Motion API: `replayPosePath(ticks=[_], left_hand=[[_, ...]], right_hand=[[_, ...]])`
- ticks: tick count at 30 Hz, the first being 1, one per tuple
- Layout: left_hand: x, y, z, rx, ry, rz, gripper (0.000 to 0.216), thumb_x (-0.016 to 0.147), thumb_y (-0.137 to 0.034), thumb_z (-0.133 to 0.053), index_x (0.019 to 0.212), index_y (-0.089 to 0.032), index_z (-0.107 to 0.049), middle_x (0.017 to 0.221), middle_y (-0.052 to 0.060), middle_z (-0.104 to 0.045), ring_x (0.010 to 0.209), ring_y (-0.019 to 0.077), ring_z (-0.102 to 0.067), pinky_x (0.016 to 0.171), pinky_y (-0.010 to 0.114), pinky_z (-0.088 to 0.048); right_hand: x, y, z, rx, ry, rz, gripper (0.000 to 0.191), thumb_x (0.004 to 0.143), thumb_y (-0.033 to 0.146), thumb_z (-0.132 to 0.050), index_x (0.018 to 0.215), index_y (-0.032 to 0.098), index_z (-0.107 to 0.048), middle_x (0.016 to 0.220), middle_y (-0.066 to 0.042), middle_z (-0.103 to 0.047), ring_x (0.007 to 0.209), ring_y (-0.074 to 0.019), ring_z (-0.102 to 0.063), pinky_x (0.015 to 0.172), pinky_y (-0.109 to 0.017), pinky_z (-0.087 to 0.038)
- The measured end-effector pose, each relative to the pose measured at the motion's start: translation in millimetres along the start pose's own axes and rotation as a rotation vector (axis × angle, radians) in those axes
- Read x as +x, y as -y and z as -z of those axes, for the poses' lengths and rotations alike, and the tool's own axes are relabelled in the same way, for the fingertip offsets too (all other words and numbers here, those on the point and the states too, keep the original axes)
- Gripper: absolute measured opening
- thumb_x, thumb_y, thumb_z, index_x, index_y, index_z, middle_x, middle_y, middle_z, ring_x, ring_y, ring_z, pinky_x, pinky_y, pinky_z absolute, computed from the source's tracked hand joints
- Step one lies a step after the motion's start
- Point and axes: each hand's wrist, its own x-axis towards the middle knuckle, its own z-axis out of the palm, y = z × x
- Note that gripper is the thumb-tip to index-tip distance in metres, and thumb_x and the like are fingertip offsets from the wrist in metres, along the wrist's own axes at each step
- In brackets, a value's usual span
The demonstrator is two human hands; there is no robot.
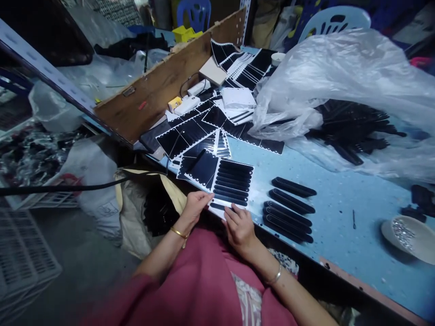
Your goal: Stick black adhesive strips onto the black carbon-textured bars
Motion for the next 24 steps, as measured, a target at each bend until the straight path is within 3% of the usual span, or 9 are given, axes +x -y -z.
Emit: replayPosePath(ticks=[6, 8, 12, 17, 24], left_hand=[[-5.3, -3.1, -6.0, -0.111, -0.006, 0.051, 0.017, 0.059, -0.022, -0.078, 0.066, -0.012, -0.066, 0.059, -0.001, -0.061, 0.052, 0.0081, -0.051, 0.052, 0.02, -0.039], [-6.2, -3.7, -7.0, -0.148, -0.003, 0.056, 0.017, 0.059, -0.022, -0.077, 0.069, -0.012, -0.067, 0.061, -0.001, -0.063, 0.054, 0.0093, -0.054, 0.054, 0.021, -0.042], [-8.5, -9.1, -11.1, -0.217, 0.045, 0.083, 0.022, 0.06, -0.023, -0.077, 0.077, -0.011, -0.071, 0.064, 0.001, -0.064, 0.053, 0.0095, -0.054, 0.052, 0.021, -0.042], [-8.0, -20.0, -21.2, -0.238, 0.098, 0.073, 0.018, 0.061, -0.025, -0.076, 0.071, -0.012, -0.07, 0.06, -0.001, -0.06, 0.048, 0.0068, -0.047, 0.046, 0.02, -0.035], [3.7, -22.9, -31.2, -0.228, 0.122, 0.078, 0.017, 0.058, -0.023, -0.077, 0.069, -0.012, -0.071, 0.055, -0.003, -0.056, 0.043, 0.0052, -0.043, 0.039, 0.018, -0.03]], right_hand=[[1.1, 5.5, 27.6, 0.149, 0.114, 0.006, 0.019, 0.088, 0.026, -0.06, 0.104, 0.02, -0.07, 0.106, -0.013, -0.073, 0.109, -0.0325, -0.063, 0.08, -0.047, -0.051], [11.4, -2.2, 29.3, 0.238, 0.065, -0.041, 0.018, 0.087, 0.029, -0.063, 0.102, 0.022, -0.071, 0.104, -0.012, -0.074, 0.108, -0.0306, -0.064, 0.085, -0.047, -0.052], [36.1, -21.1, 13.9, 0.221, -0.102, -0.197, 0.023, 0.087, 0.026, -0.061, 0.106, 0.02, -0.071, 0.111, -0.015, -0.072, 0.115, -0.032, -0.062, 0.093, -0.051, -0.051], [48.1, -31.1, -8.9, 0.324, -0.069, -0.298, 0.028, 0.084, 0.037, -0.065, 0.104, 0.02, -0.073, 0.109, -0.015, -0.073, 0.111, -0.0327, -0.064, 0.092, -0.052, -0.052], [46.7, -35.6, -4.1, 0.494, -0.1, -0.415, 0.023, 0.084, 0.034, -0.065, 0.102, 0.024, -0.075, 0.11, -0.012, -0.073, 0.112, -0.0295, -0.065, 0.096, -0.051, -0.051]])
